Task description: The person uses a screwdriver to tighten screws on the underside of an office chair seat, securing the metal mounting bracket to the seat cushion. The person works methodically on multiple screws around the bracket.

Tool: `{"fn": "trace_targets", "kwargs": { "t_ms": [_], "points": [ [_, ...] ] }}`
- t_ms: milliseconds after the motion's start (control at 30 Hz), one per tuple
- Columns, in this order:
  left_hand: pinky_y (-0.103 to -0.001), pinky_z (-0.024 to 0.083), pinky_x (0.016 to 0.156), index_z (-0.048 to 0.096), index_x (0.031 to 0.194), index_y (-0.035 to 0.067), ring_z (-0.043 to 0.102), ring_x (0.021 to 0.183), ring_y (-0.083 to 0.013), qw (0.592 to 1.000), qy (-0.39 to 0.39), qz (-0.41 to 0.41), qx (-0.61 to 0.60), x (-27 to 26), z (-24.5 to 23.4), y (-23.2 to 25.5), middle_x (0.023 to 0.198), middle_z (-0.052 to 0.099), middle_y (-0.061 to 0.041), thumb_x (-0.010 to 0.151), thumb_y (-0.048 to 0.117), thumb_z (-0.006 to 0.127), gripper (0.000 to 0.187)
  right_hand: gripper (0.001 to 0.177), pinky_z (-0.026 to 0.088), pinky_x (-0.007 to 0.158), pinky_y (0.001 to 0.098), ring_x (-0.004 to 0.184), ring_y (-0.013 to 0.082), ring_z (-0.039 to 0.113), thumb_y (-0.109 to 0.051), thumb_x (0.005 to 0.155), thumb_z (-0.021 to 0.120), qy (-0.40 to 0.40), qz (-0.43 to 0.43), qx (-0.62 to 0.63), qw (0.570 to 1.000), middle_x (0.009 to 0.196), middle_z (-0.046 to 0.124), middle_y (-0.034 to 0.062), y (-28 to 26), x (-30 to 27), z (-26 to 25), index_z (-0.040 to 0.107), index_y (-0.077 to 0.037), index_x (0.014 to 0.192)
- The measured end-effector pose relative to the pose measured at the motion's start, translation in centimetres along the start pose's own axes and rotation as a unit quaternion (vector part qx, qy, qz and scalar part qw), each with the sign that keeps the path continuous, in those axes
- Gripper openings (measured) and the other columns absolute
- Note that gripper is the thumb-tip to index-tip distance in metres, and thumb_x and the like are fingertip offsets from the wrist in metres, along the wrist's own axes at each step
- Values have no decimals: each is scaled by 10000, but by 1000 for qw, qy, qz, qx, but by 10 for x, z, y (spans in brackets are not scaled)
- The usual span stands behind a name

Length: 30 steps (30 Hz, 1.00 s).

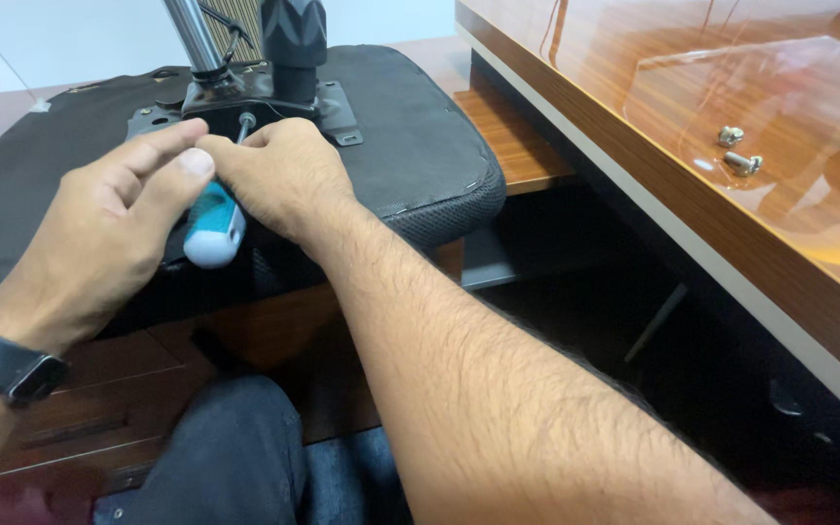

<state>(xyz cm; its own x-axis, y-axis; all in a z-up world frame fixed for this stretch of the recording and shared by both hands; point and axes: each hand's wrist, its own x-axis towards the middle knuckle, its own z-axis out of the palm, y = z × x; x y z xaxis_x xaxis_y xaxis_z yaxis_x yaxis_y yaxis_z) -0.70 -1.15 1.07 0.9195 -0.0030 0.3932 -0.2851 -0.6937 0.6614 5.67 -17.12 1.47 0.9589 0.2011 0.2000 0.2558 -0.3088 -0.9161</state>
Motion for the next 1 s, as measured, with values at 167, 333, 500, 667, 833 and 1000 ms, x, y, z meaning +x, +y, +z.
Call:
{"fn": "trace_targets", "kwargs": {
  "t_ms": [167, 333, 500, 667, 833, 1000],
  "points": [
    [-350, 514, 1010, 432, 1570, 10, 631, 1264, -236, 986, -90, 134, -43, -2, 2, -11, 1418, 620, -171, 917, 386, 734, 812, 434, 628, 672, 325, 689, 133, 741, -455, 760, 674, -8, -28, 40, 999, 724, 784, 64, 6, 1, -6, 811, -43, 769],
    [-405, 441, 1094, 207, 1613, -73, 543, 1363, -318, 982, -63, 174, -34, 0, 4, -17, 1472, 518, -283, 874, 312, 791, 1018, 427, 636, 654, 339, 662, 152, 757, -448, 736, 708, -17, -16, 44, 999, 735, 797, 83, 5, 7, -6, 787, -37, 823],
    [-413, 419, 1140, 13, 1650, -57, 598, 1357, -327, 987, -71, 125, -71, -1, 6, -15, 1462, 584, -294, 839, 274, 807, 1182, 377, 625, 673, 308, 669, 125, 757, -411, 751, 733, -13, -12, 25, 1000, 737, 796, 58, 6, 11, -5, 788, -54, 860],
    [-439, 435, 1115, 18, 1652, -58, 587, 1340, -341, 988, -67, 134, -39, 3, 7, -11, 1418, 571, -314, 835, 283, 796, 1178, 339, 631, 601, 300, 618, 105, 718, -394, 807, 711, -8, -17, 10, 1000, 674, 747, 49, 6, 15, -2, 774, -63, 781],
    [-452, 431, 1111, 22, 1637, -68, 592, 1326, -357, 987, -69, 145, -22, 11, 7, -16, 1408, 580, -323, 838, 292, 784, 1161, 325, 617, 568, 296, 591, 100, 699, -374, 814, 724, -4, -27, 15, 1000, 650, 733, 44, 9, 23, -2, 765, -57, 756],
    [-462, 438, 1116, 17, 1645, -61, 606, 1317, -363, 986, -74, 149, -25, 18, 8, -22, 1402, 591, -326, 829, 321, 782, 1182, 300, 623, 569, 294, 586, 107, 718, -353, 806, 734, -8, -33, 34, 999, 651, 746, 47, 13, 32, -1, 751, -60, 745]
  ]
}}
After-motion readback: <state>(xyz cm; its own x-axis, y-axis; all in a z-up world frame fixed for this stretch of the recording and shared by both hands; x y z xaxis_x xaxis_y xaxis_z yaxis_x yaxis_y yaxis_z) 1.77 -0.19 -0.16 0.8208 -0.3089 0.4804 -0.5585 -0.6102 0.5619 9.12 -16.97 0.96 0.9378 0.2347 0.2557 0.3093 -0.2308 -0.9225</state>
